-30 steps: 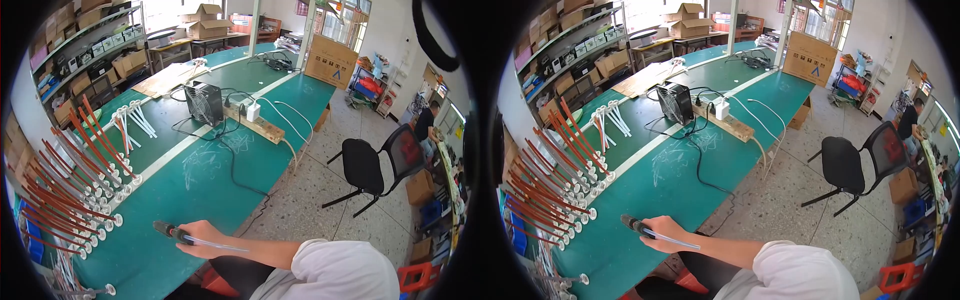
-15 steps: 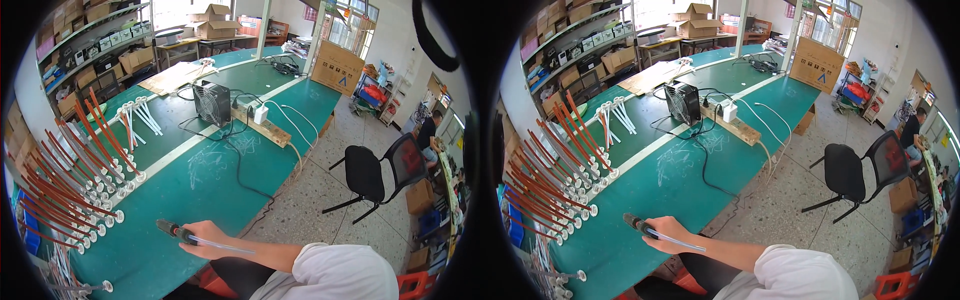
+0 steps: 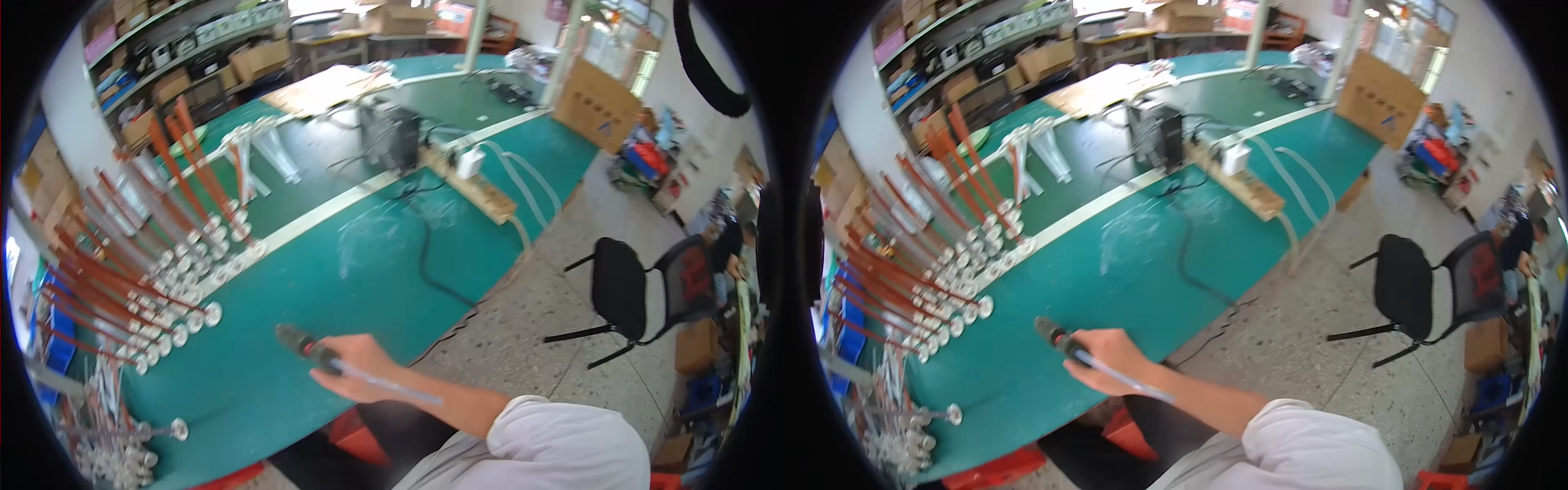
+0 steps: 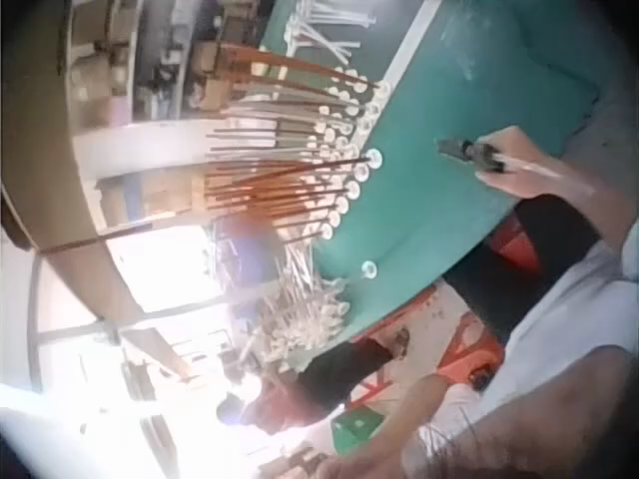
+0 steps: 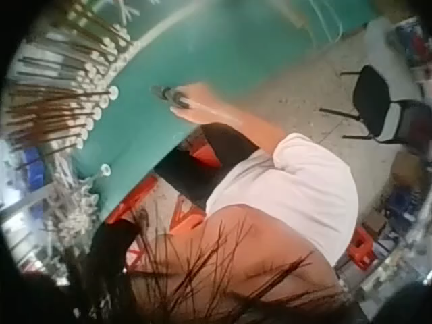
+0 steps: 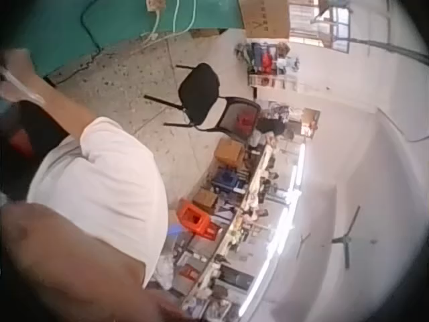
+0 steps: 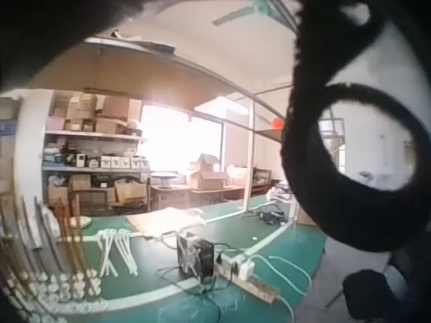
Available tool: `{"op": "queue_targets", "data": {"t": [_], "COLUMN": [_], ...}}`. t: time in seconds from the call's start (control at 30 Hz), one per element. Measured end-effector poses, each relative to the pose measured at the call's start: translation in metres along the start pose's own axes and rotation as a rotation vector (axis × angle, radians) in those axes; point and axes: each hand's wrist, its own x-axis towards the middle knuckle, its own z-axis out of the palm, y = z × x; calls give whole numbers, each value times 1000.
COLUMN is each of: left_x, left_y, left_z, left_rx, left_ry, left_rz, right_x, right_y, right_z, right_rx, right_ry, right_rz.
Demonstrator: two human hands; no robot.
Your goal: Assembling plastic parts using a hot glue gun at a manufacturing workbench.
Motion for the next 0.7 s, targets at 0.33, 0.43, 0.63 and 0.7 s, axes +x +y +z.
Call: {"op": "queue_targets", "data": {"t": [0.33, 0.43, 0.63, 0.7], "left_x": [9, 19, 60, 68], "left_y": [65, 26, -23, -21], "left_z": [-123, -157, -162, -143], "left_rx": [820, 897, 771, 786], "left_ry": [-205, -110, -179, -254], "left_rz": [-18, -139, -227, -257], "right_x": [-1, 2, 2, 1], "right_y": [4, 3, -7, -2], "right_z": [-13, -9, -4, -4], "right_rx": [66, 81, 167, 161], "right_ry": [-98, -111, -93, -69], "right_rz": [208, 180, 220, 186]}}
